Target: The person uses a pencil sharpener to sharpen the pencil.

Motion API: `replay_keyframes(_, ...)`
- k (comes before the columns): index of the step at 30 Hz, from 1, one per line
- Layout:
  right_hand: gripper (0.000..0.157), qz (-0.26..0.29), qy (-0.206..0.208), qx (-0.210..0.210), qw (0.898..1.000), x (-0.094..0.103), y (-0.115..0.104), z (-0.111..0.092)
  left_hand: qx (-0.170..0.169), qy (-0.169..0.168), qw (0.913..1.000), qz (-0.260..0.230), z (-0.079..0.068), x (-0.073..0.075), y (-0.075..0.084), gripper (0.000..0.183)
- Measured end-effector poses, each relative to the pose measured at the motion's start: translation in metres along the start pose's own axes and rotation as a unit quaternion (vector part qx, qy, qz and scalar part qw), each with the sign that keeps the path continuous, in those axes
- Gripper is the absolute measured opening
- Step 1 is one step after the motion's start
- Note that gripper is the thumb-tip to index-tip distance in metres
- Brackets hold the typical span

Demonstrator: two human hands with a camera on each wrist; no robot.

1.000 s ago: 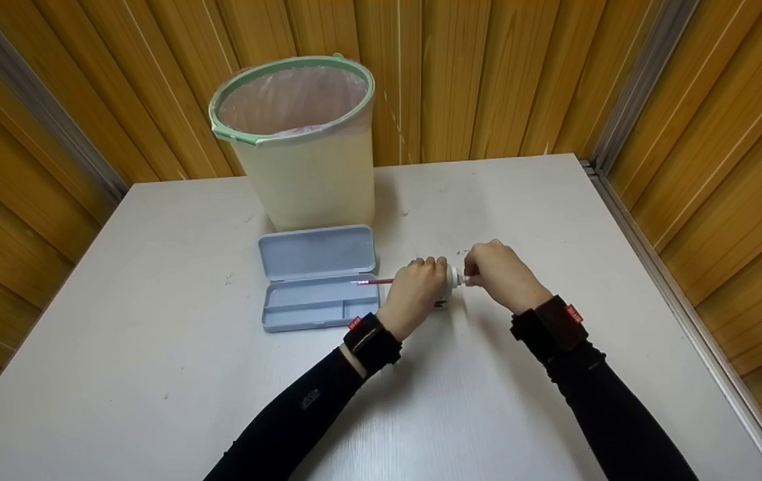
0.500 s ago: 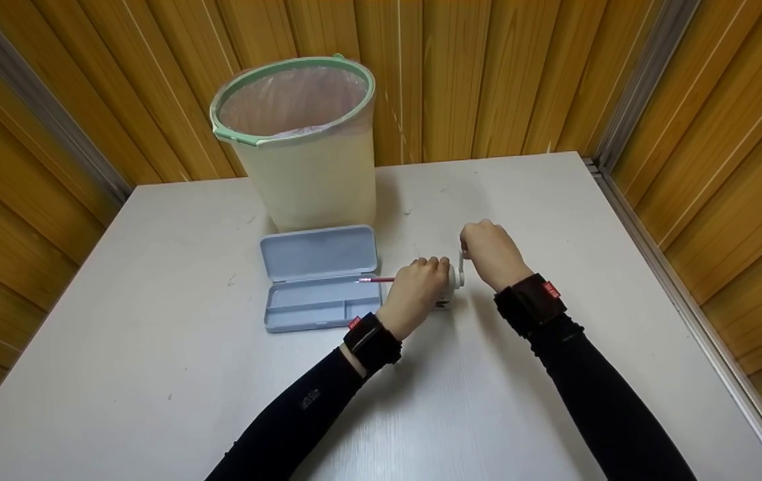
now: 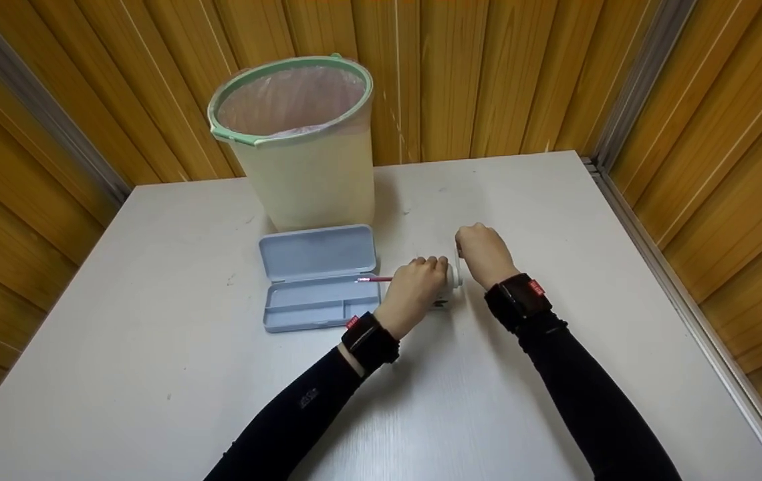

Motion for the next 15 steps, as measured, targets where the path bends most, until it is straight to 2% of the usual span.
replay_keyframes(11,0.003,0.035,-0.034,-0.01,0.999,-0.023,0.013,0.003,-0.005,-0.012,0.9998,-0.013,0.0,-0.001,-0.001,0.015)
replay_keyframes(15,0.008,0.052,-0.057,-0.002,0.997,-0.034,0.018,0.001,-0.001,-0.019,0.9997,-0.016,0.0,-0.001,-0.002,0.014)
Point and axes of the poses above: each hand's wrist, its own z-axis towards the middle knuckle, its own x-axis out of the back of the hand, y = z × x, the point moved 4 cm from there along z, towards the middle knuckle, and after that the axes turned 10 degrees about -x, right-handed, at the moved point
